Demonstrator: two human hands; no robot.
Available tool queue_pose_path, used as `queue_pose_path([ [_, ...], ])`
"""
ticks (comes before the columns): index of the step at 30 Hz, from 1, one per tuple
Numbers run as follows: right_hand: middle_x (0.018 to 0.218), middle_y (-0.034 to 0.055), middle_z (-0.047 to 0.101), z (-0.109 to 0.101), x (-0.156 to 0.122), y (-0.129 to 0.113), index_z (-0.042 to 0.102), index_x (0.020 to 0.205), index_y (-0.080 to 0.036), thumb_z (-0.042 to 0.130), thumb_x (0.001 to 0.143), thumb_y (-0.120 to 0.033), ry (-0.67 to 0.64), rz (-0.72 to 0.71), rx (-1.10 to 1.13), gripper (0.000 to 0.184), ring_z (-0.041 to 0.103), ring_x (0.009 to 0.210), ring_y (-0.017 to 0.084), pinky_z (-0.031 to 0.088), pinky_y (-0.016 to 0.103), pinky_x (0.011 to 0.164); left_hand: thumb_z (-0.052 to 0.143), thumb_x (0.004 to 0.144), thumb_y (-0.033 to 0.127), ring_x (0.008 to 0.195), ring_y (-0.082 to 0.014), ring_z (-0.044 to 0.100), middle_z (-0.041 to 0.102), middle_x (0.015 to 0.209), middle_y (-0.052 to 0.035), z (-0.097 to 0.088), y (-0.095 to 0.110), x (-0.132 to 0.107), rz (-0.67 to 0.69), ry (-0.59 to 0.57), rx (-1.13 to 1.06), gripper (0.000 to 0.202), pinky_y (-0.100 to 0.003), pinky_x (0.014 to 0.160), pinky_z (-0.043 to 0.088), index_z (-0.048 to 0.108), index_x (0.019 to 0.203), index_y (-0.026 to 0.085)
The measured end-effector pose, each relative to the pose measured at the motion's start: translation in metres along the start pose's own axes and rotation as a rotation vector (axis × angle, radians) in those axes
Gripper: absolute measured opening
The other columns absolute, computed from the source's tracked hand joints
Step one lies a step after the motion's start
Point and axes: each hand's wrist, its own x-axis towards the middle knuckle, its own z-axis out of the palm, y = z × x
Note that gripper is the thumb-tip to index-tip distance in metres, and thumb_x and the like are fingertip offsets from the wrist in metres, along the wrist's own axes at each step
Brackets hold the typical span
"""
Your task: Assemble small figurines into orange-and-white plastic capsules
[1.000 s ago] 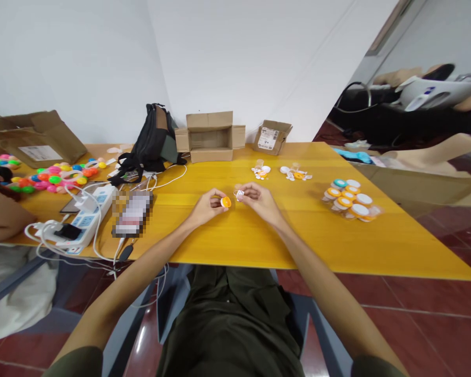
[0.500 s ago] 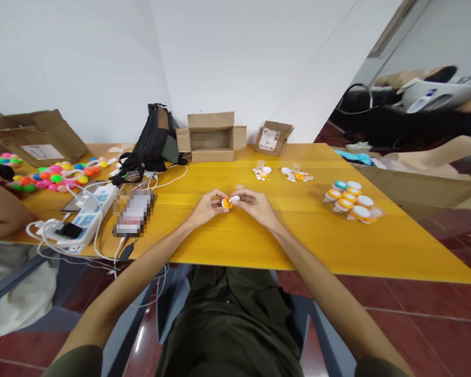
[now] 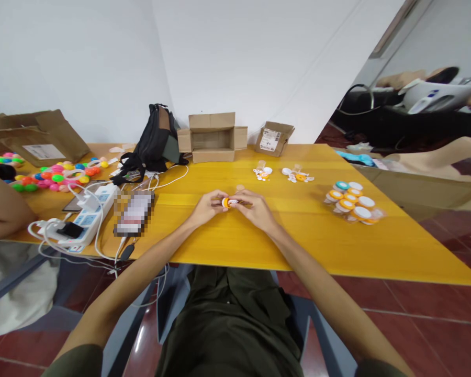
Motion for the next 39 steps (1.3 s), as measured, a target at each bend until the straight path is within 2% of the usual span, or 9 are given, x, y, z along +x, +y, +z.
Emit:
queue_pose_path([
  [6, 0.098, 0.0063, 0.075, -0.0015, -0.0012, 0.0011, 0.082, 0.105, -0.030, 0.062, 0.096, -0.032, -0.027, -0.066, -0.053, 0.021, 0.070, 0.092, 0.022, 0.058, 0.038, 0.084, 0.086, 0.062, 0.021, 0.092, -0.0193, 0.075, 0.077, 0.095, -0.0035, -0.0009, -0.0030, 0.0010, 0.010, 0.016, 0.037, 0.037, -0.035, 0.094, 0.057, 0.067, 0.093, 0.017],
  [10, 0.095, 0.0060, 0.074, -0.0017, -0.0014, 0.0032, 0.081, 0.108, -0.031, 0.060, 0.097, -0.030, -0.044, -0.059, -0.097, 0.024, 0.069, 0.091, 0.022, 0.058, 0.038, 0.084, 0.088, 0.063, 0.023, 0.095, -0.0205, 0.075, 0.077, 0.096, -0.0049, -0.0007, -0.0038, 0.0011, 0.002, 0.012, 0.050, 0.039, -0.037, 0.095, 0.057, 0.066, 0.095, 0.017],
  [27, 0.102, 0.0073, 0.075, 0.0050, -0.0042, 0.0034, 0.077, 0.101, -0.027, 0.062, 0.095, -0.026, -0.038, -0.097, -0.163, 0.016, 0.070, 0.094, 0.024, 0.058, 0.039, 0.086, 0.086, 0.061, 0.013, 0.094, -0.0222, 0.077, 0.079, 0.094, -0.0062, 0.0016, -0.0022, 0.0001, -0.029, 0.112, -0.023, 0.041, -0.040, 0.096, 0.059, 0.065, 0.097, 0.015],
  [39, 0.092, 0.0063, 0.076, 0.0067, -0.0060, 0.0053, 0.080, 0.097, -0.029, 0.065, 0.093, -0.021, -0.042, -0.070, -0.150, 0.018, 0.071, 0.086, 0.024, 0.058, 0.037, 0.081, 0.084, 0.059, 0.011, 0.094, -0.0243, 0.077, 0.080, 0.091, -0.0066, 0.0024, -0.0032, 0.0012, -0.032, 0.122, 0.008, 0.036, -0.043, 0.097, 0.059, 0.071, 0.092, 0.015],
])
